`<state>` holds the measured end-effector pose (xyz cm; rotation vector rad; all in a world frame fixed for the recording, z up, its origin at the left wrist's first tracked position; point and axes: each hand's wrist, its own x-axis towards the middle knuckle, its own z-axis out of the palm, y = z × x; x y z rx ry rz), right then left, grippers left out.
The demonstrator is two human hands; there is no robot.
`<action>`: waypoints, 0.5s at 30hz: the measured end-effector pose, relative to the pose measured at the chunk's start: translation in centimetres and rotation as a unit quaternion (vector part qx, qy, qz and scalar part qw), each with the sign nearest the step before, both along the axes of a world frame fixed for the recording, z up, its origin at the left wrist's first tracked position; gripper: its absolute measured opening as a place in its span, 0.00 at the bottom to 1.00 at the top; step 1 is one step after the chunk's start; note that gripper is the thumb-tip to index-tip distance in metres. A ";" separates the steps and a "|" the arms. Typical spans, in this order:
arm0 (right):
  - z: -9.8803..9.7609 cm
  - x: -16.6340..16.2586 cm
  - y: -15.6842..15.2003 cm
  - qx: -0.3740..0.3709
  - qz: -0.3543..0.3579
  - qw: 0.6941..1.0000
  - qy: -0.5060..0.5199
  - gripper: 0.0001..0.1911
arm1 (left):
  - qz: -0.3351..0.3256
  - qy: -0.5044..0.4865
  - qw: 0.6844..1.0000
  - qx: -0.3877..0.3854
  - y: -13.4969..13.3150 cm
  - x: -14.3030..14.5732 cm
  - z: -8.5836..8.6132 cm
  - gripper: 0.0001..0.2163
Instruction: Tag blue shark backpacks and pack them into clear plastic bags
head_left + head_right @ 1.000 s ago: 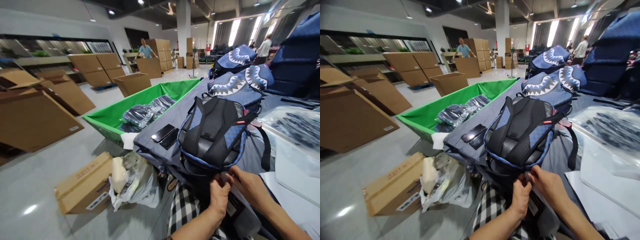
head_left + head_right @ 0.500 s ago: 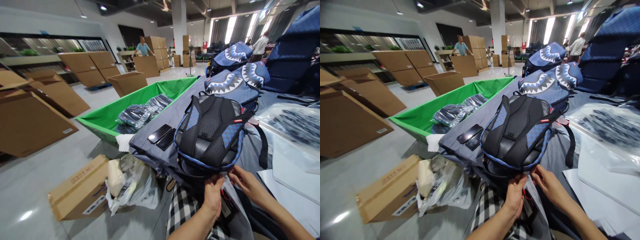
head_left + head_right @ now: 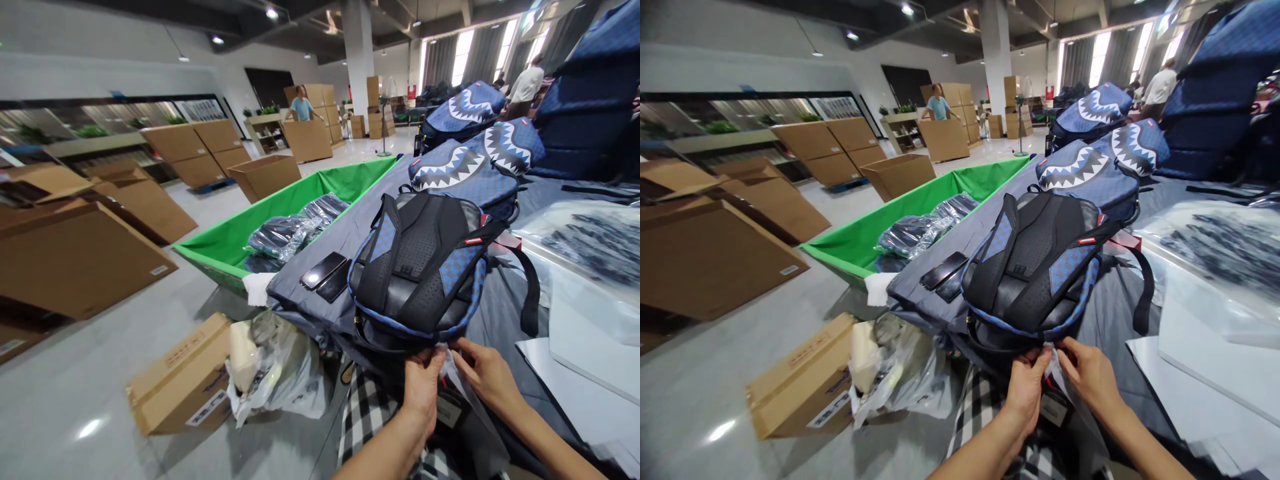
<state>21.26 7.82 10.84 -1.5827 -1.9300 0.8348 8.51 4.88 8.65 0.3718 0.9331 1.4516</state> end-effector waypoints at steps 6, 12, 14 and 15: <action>0.8 -0.6 -0.6 -0.218 0.059 0.958 0.175 0.38 | 0.026 -0.038 0.998 -0.044 0.0 0.2 -0.7 0.27; 0.4 -0.9 1.1 -0.314 0.098 0.910 0.254 0.43 | 0.005 -0.065 0.998 -0.021 0.4 0.6 -0.8 0.28; -0.5 -0.3 1.4 -0.349 0.142 0.881 0.285 0.44 | -0.002 -0.069 0.998 -0.012 -0.4 0.3 -0.8 0.29; -0.9 0.2 1.3 -0.361 0.148 0.871 0.299 0.44 | -0.010 -0.057 0.998 -0.008 -1.1 -0.1 -0.8 0.29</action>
